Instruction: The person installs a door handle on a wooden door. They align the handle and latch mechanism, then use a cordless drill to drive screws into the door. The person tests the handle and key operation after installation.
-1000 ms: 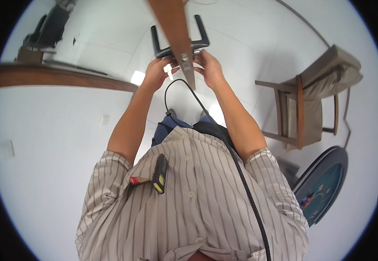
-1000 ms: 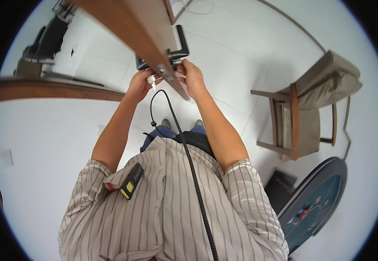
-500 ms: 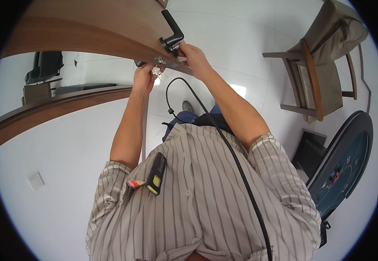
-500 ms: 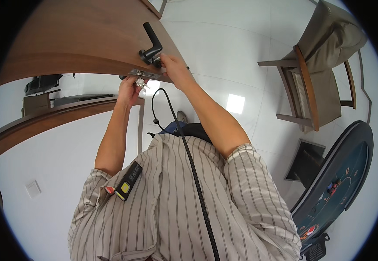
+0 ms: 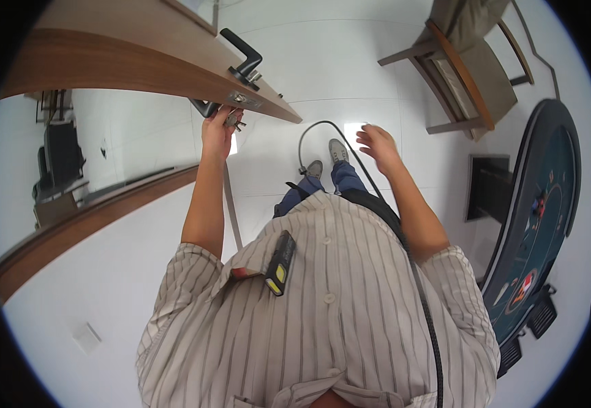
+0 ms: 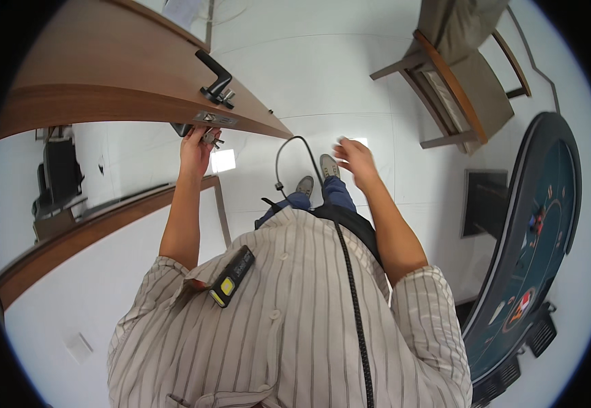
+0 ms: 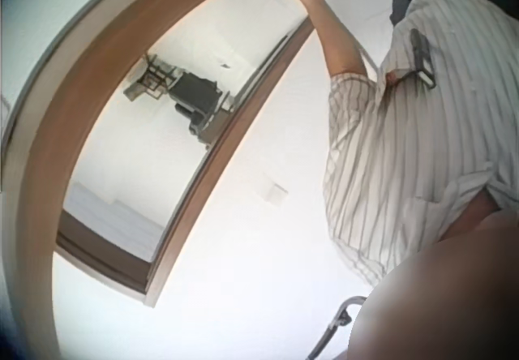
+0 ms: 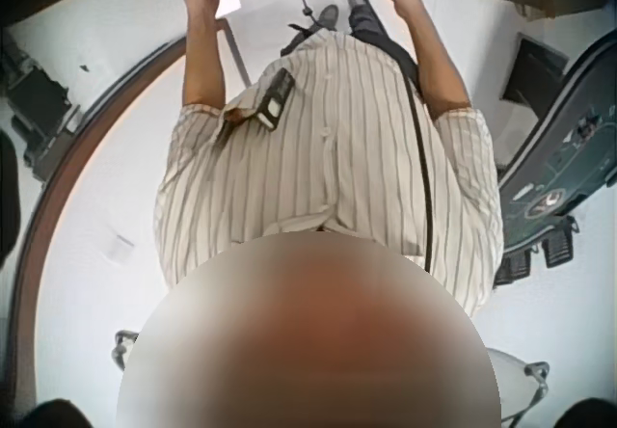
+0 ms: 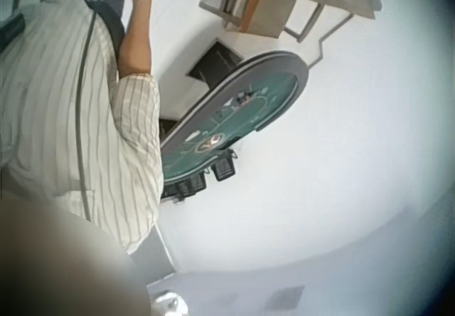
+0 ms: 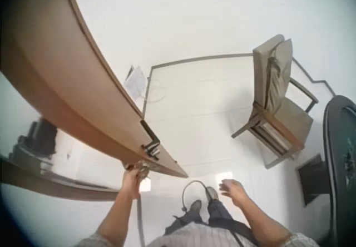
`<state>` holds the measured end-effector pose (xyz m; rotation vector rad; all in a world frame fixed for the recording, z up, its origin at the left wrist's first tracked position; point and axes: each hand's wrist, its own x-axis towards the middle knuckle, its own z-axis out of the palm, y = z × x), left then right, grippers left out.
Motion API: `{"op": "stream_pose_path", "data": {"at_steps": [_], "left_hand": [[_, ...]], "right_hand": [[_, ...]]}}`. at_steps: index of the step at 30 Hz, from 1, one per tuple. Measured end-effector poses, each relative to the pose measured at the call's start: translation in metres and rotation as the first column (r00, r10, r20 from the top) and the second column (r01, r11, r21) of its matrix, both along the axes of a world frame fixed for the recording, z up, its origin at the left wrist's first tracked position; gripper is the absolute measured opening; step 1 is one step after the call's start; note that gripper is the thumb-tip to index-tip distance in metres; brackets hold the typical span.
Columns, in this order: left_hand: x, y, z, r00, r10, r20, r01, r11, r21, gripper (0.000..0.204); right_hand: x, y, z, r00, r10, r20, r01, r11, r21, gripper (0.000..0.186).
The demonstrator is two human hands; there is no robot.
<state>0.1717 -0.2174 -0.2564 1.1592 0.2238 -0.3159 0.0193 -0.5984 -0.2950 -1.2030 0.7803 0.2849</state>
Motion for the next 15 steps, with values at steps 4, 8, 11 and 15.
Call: {"op": "stream_pose_path", "data": {"at_steps": [4, 8, 11, 15], "left_hand": [[0.005, 0.02, -0.03, 0.999, 0.01, 0.034, -0.017, 0.98, 0.196, 0.03], [0.02, 0.032, -0.049, 0.994, -0.08, 0.078, 0.057, 0.964, 0.26, 0.036], [0.027, 0.033, -0.053, 0.991, -0.073, 0.115, 0.03, 0.941, 0.338, 0.041], [0.04, 0.031, -0.051, 0.99, -0.047, 0.131, 0.01, 0.964, 0.265, 0.051]], "right_hand": [[-0.116, -0.037, -0.021, 0.933, -0.322, -0.163, 0.321, 0.946, -0.031, 0.04], [-0.24, -0.032, -0.029, 0.813, -0.551, -0.191, 0.532, 0.835, -0.14, 0.029], [-0.31, -0.017, -0.025, 0.789, -0.578, -0.209, 0.534, 0.813, -0.232, 0.037], [-0.367, -0.019, -0.024, 0.777, -0.572, -0.262, 0.493, 0.813, -0.311, 0.038]]}}
